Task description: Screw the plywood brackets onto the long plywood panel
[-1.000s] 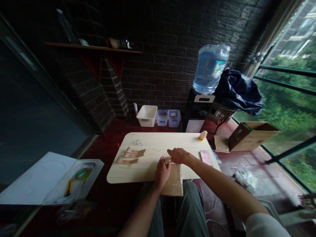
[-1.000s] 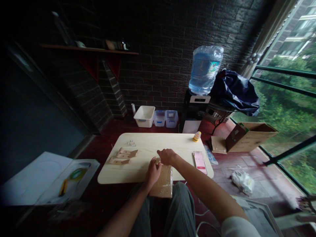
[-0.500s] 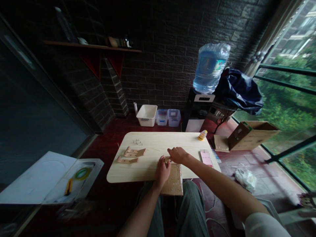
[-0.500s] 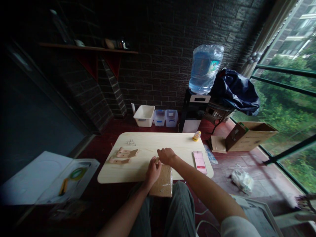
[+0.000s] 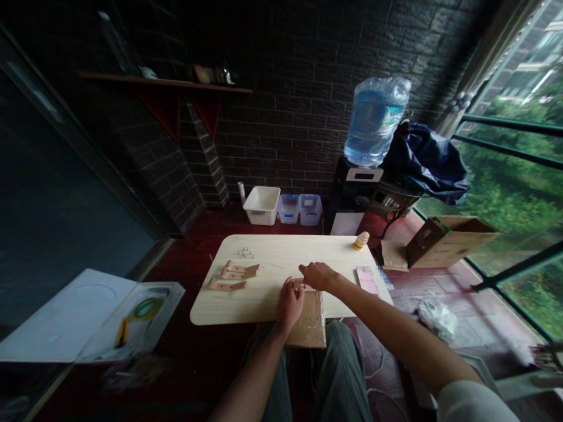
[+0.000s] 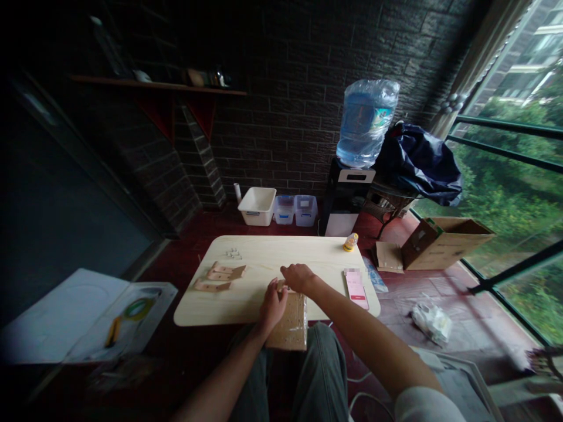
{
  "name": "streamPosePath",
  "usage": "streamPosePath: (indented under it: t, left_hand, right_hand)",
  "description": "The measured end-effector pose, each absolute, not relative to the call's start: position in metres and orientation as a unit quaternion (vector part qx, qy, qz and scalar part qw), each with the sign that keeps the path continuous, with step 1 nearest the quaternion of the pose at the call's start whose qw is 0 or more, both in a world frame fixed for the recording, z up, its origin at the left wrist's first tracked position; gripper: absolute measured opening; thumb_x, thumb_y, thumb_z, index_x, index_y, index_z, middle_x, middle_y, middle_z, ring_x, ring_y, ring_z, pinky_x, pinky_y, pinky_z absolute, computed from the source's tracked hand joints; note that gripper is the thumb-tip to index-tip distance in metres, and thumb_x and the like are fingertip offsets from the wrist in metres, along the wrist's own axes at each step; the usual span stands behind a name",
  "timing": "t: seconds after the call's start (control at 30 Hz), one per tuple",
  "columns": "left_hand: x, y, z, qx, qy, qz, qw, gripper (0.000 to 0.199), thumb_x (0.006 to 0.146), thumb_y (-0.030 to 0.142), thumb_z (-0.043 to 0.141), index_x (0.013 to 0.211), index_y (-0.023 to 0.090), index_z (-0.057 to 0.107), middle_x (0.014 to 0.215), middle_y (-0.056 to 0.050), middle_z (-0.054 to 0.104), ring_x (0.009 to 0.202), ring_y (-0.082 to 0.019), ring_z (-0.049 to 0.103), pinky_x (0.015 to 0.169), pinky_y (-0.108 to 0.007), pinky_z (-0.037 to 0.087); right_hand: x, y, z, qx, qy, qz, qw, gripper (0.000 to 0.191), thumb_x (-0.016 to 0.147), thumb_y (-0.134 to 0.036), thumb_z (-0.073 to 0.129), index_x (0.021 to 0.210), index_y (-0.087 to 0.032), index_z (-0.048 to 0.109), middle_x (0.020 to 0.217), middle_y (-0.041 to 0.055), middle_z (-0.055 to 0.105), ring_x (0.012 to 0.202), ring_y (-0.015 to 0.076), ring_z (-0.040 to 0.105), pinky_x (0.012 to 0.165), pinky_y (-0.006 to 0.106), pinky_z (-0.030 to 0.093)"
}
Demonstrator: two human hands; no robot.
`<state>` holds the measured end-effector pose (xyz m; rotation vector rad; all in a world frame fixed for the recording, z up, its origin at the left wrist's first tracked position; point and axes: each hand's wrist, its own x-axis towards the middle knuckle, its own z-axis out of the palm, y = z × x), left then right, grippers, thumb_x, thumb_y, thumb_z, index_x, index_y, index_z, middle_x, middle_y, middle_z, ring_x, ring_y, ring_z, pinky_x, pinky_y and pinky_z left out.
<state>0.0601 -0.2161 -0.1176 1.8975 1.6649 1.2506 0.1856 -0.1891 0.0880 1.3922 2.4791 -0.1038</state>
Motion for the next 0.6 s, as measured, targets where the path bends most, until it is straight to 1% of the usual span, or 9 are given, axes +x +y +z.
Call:
streamPosePath:
  t: [0.1, 0.17, 0.3, 0.4, 0.6]
  left_hand:
    - [0.0603, -0.2175, -0.1162, 0.666, 0.588, 0.43, 0.16, 0.044, 0.097, 0.038, 0.048, 0.135, 0.017, 0.045, 0.137, -0.017, 0.056, 0.13, -0.029, 0.054, 0.105, -0.047, 0.049]
    - [0.0602, -0.2185, -0.1162, 0.665, 0.589, 0.432, 0.157, 0.045, 0.096, 0.037, 0.049, 0.136, 0.018, 0.044, 0.136, -0.017, 0.056, 0.13, -0.029, 0.054, 0.104, -0.047, 0.05]
    - [0.0593, -0.2192, -0.1181, 0.67, 0.578, 0.44, 0.151, 0.044, 0.094, 0.034, 0.052, 0.135, 0.02, 0.045, 0.136, -0.016, 0.056, 0.129, -0.029, 0.054, 0.104, -0.047, 0.05]
    - [0.0591, -0.2183, -0.1199, 0.673, 0.572, 0.444, 0.151, 0.042, 0.094, 0.033, 0.051, 0.134, 0.019, 0.046, 0.135, -0.016, 0.057, 0.126, -0.029, 0.056, 0.104, -0.048, 0.05]
    - [0.0614, -0.2159, -0.1224, 0.67, 0.573, 0.451, 0.139, 0.043, 0.094, 0.033, 0.05, 0.134, 0.019, 0.046, 0.133, -0.017, 0.057, 0.126, -0.029, 0.056, 0.104, -0.049, 0.05]
  right_hand:
    - [0.183, -0.1899, 0.0873, 0.494, 0.857, -0.042, 0.144, 0.029, 0.098, -0.036, 0.05, 0.118, -0.015, 0.055, 0.107, 0.0195, 0.072, 0.099, 0.0297, 0.071, 0.078, 0.039, 0.055]
    - [0.1822, -0.1916, 0.0867, 0.497, 0.856, -0.048, 0.136, 0.029, 0.098, -0.036, 0.05, 0.119, -0.016, 0.054, 0.106, 0.019, 0.072, 0.098, 0.0296, 0.072, 0.078, 0.039, 0.055]
    - [0.1827, -0.1963, 0.0851, 0.5, 0.856, -0.056, 0.116, 0.038, 0.092, -0.034, 0.055, 0.126, -0.017, 0.048, 0.107, 0.018, 0.072, 0.096, 0.0305, 0.072, 0.076, 0.039, 0.055]
    - [0.1843, -0.1979, 0.0844, 0.497, 0.858, -0.06, 0.116, 0.04, 0.09, -0.033, 0.056, 0.126, -0.017, 0.047, 0.108, 0.0172, 0.072, 0.097, 0.031, 0.071, 0.076, 0.039, 0.055]
    - [0.1868, -0.1964, 0.0815, 0.492, 0.859, -0.056, 0.128, 0.038, 0.092, -0.031, 0.055, 0.125, -0.013, 0.048, 0.107, 0.0202, 0.071, 0.098, 0.0306, 0.071, 0.076, 0.038, 0.055]
